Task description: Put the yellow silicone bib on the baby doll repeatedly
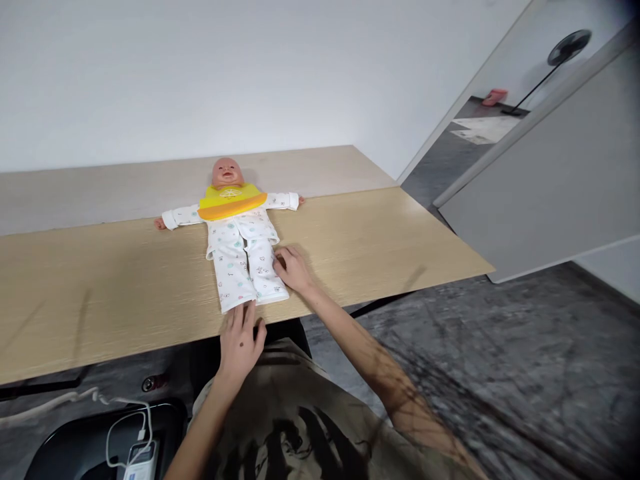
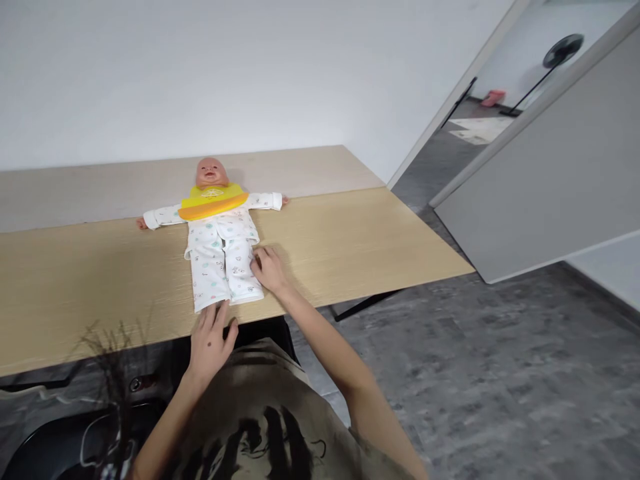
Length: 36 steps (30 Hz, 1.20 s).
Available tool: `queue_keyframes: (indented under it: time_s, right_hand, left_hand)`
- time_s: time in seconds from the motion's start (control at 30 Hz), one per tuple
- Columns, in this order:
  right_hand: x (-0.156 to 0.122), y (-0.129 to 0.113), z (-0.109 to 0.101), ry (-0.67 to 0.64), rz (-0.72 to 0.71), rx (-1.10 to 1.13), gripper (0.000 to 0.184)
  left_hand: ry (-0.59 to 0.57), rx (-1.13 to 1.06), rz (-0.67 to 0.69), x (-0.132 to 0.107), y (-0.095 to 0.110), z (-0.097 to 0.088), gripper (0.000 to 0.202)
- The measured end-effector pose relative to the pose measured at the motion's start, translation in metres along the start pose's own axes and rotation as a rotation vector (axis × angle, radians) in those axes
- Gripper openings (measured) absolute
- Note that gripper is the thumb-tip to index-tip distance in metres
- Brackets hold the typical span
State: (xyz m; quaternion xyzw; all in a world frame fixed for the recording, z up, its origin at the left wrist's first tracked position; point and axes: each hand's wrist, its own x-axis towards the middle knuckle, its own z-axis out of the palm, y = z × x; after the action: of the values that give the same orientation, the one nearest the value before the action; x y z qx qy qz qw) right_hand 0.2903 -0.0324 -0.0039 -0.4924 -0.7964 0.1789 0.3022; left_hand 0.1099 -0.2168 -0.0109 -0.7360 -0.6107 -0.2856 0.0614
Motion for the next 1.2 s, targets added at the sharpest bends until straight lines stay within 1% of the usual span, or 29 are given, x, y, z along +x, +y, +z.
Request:
queue_keyframes:
  time_s: [0.07,0.13,0.2,0.23,0.3,0.37,0.43,0.5,0.6,0.67,0.77,0.9,1.07,1.2]
  right_hand:
    - [0.000,0.000,0.000,0.000,0.002,0.001,0.020]
    - [0.000,-0.001,0.000,0.007,0.005,0.011,0.020]
    - [0.000,-0.001,0.000,0.015,0.007,0.030,0.020]
    - [0.000,-0.001,0.000,0.018,0.012,0.041,0.020]
    - [0.001,-0.002,-0.001,0.015,0.044,0.057,0.020]
    - [0.003,-0.003,-0.003,-0.001,0.114,0.040,0.020]
    - [0.009,-0.005,-0.005,-0.019,0.188,-0.036,0.019]
    - [0.019,-0.008,-0.008,-0.044,0.241,-0.160,0.023]
    - [0.038,-0.013,-0.012,-0.109,0.306,-0.319,0.034]
    - [0.051,-0.017,-0.014,-0.146,0.346,-0.371,0.039]
    - [0.065,-0.020,-0.016,-0.166,0.375,-0.403,0.041]
    - [0.072,-0.020,-0.015,-0.176,0.366,-0.425,0.041]
    - [0.072,-0.019,-0.015,-0.176,0.323,-0.449,0.038]
    - [0.072,-0.020,-0.015,-0.190,0.306,-0.466,0.039]
  left_hand:
    - [0.092,-0.154,0.024,-0.003,-0.004,-0.005,0.034]
    - [0.208,-0.289,0.017,-0.002,-0.014,-0.012,0.026]
    - [0.310,-0.339,-0.035,0.007,-0.030,-0.021,0.021]
    - [0.336,-0.332,-0.070,0.015,-0.041,-0.026,0.019]
    - [0.294,-0.288,-0.199,0.037,-0.063,-0.033,0.019]
    - [0.223,-0.171,-0.324,0.066,-0.085,-0.037,0.023]
    - [0.088,-0.001,-0.414,0.095,-0.102,-0.037,0.030]
    - [-0.038,0.119,-0.474,0.120,-0.113,-0.034,0.038]
    - [-0.184,0.206,-0.522,0.144,-0.119,-0.025,0.044]
    - [-0.240,0.254,-0.540,0.154,-0.119,-0.019,0.043]
    - [-0.282,0.314,-0.549,0.163,-0.119,-0.012,0.037]
    - [-0.337,0.353,-0.537,0.170,-0.122,-0.009,0.036]
    - [-0.329,0.365,-0.495,0.169,-0.123,-0.007,0.039]
    - [-0.270,0.357,-0.500,0.168,-0.126,-0.006,0.039]
